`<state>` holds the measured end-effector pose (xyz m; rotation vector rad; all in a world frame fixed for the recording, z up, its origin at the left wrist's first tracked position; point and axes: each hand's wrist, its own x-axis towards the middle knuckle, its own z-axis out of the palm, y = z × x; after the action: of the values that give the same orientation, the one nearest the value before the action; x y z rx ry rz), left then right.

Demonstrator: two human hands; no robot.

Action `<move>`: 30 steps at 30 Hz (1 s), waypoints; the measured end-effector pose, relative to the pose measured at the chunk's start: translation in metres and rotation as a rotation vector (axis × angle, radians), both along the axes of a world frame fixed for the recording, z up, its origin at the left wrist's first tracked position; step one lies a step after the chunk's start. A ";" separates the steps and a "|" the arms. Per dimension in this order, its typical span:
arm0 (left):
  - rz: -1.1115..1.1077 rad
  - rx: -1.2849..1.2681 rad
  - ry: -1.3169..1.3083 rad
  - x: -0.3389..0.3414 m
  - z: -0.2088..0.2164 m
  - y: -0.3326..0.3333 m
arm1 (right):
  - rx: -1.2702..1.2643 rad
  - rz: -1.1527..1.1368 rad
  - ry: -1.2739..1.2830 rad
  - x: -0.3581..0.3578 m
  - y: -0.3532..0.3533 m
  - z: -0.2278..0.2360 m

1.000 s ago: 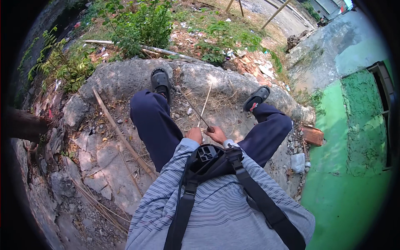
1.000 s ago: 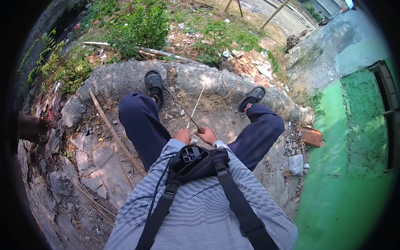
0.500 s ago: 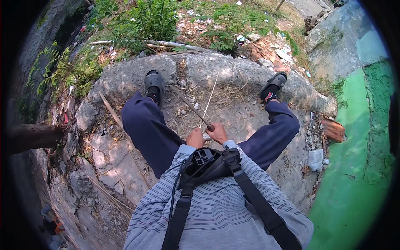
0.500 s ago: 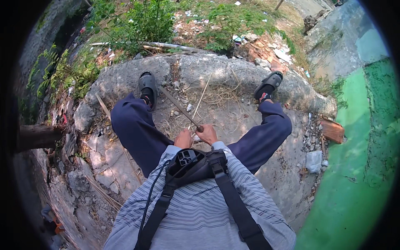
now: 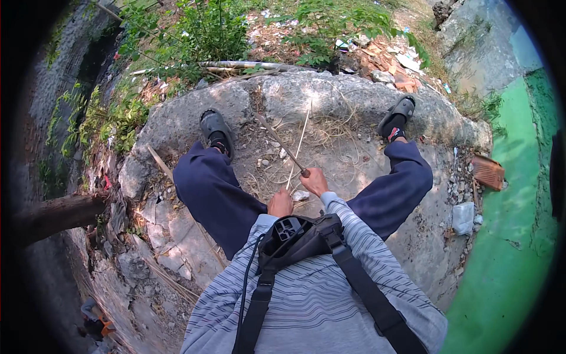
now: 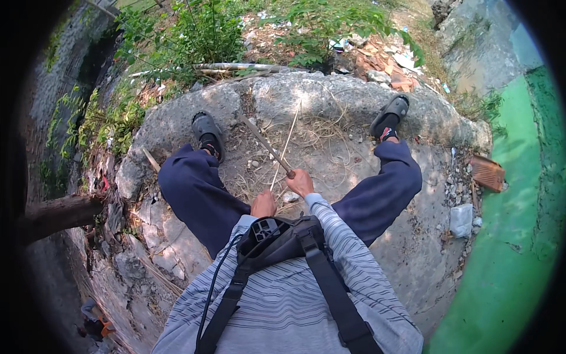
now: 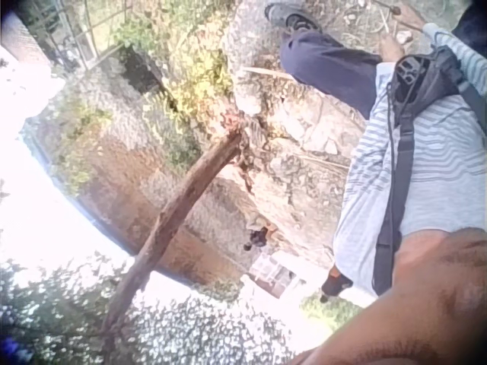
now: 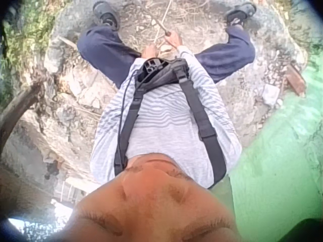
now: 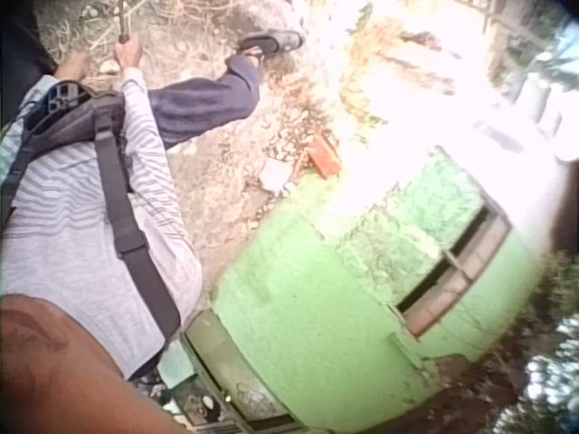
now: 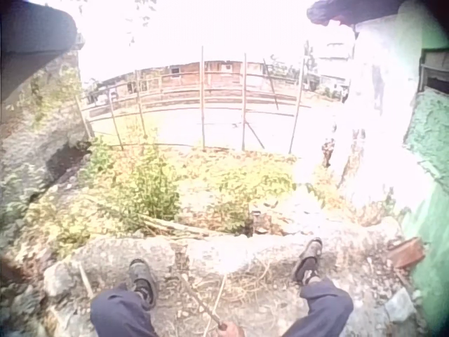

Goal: The person shaves and sharpens a long bamboo stick with a machete while sitting on a concrete ledge in an outdoor area.

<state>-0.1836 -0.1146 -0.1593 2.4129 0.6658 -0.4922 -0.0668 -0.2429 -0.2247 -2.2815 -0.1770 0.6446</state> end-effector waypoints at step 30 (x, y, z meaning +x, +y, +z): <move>0.035 0.020 0.018 -0.008 -0.004 0.003 | -0.106 0.167 -0.055 -0.001 0.016 -0.011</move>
<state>-0.1918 -0.1119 -0.1632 2.4143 0.7228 -0.4951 -0.0677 -0.2268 -0.2359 -2.4060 -0.3718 0.6912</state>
